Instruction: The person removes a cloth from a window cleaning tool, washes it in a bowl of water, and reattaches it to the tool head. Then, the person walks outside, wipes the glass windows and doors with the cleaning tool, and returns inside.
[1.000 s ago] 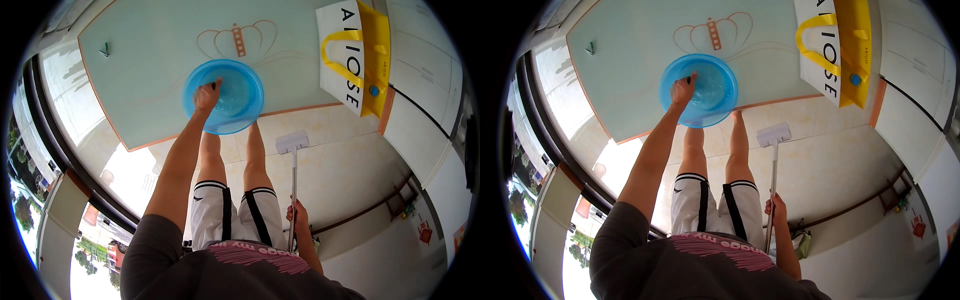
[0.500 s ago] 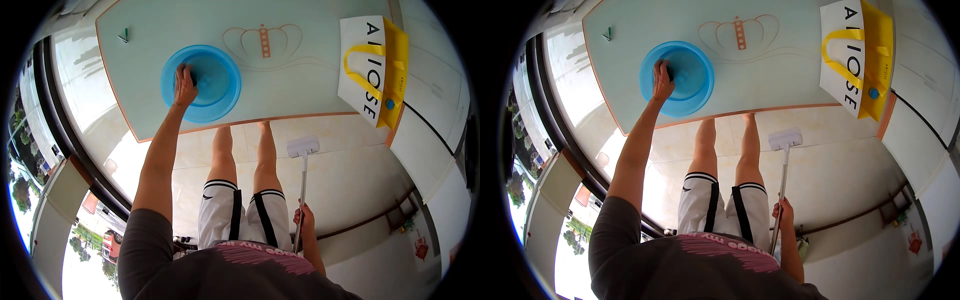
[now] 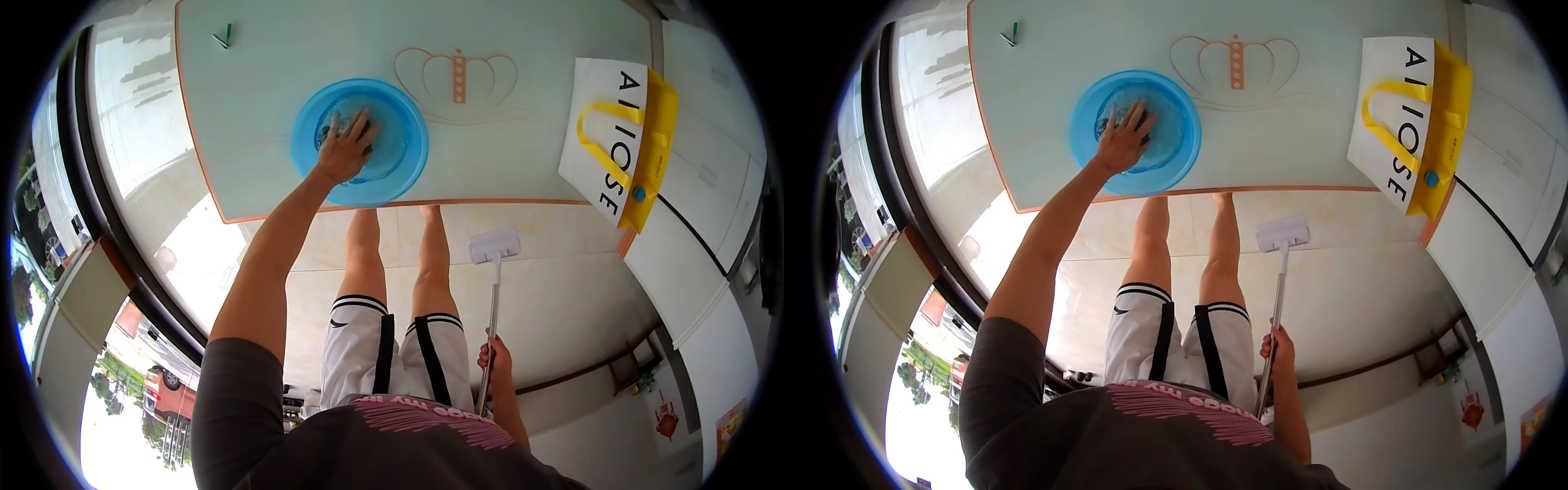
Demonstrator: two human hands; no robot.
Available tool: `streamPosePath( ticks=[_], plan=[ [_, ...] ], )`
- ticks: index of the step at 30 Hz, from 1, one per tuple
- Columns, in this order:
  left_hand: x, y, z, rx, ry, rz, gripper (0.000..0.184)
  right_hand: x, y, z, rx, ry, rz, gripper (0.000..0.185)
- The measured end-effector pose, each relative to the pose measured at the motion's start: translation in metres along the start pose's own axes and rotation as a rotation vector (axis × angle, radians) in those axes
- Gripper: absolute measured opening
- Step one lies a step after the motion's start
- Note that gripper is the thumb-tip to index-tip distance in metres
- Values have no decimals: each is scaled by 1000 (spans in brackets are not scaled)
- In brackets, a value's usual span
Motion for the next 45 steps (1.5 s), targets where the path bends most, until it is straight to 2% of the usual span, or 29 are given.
streamPosePath(
  ticks=[2, 5, 8, 9, 12, 15, 21, 24, 27, 29, 31, 33, 36, 37, 40, 43, 45],
  plan=[
    [0, -6, -20, 21, -79, -8, 59, -1, 1, 2, -9, 8, 1, 28],
    [-5, -2, -21, 119, -115, -217, 60, -1, 3, 6, -14, 5, 5, 28],
    [-26, 15, 1, 125, 227, -588, 60, 0, 0, 5, -14, 8, -2, 28],
    [-28, 15, -17, 402, 255, -536, 51, 0, 1, 6, -17, 12, -5, 28],
    [-40, 26, 8, 317, 543, -700, 35, -3, 2, 7, -27, 29, -16, 27],
    [-40, 20, 9, 299, 595, -732, 24, -3, 3, 10, -36, 28, -15, 27],
    [-42, 14, 18, 78, 474, -864, 37, -8, 5, 15, -40, 1, -1, 27],
    [-44, 12, 13, 135, 471, -864, 41, -8, 5, 13, -30, 10, 0, 28],
    [-52, 18, 12, 160, 506, -958, 40, -9, 8, 11, -19, 38, -9, 30],
    [-59, 16, 8, 215, 500, -907, 28, -10, 8, 10, -20, 51, -19, 30],
    [-52, 8, -11, 283, 409, -800, 27, -10, 6, 8, -27, 54, -27, 31],
    [-27, 4, -35, 357, 234, -637, 43, -8, 4, 7, -22, 51, -28, 30],
    [-4, 9, -12, 46, -19, -519, 67, -7, 2, 7, -27, 40, -16, 28],
    [1, 11, -9, 29, -69, -431, 61, -6, 1, 7, -29, 33, -12, 28],
    [-5, 12, 2, 84, 55, -336, 54, -5, 0, 6, -28, 17, -14, 27],
    [-20, 9, 7, 119, 290, -308, 41, -4, -1, 4, -22, 30, -6, 27],
    [-33, 9, 8, 121, 301, -458, 34, -5, -2, 4, -23, 24, -1, 27]
  ],
)
Point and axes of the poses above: each hand's wrist, its own y-axis away from the middle knuckle, its own z-axis out of the palm, x = y × z, the point moved 9 cm from there along -y, towards the middle knuckle, and after that the axes turned 9 degrees about x, right-handed, at the moved point
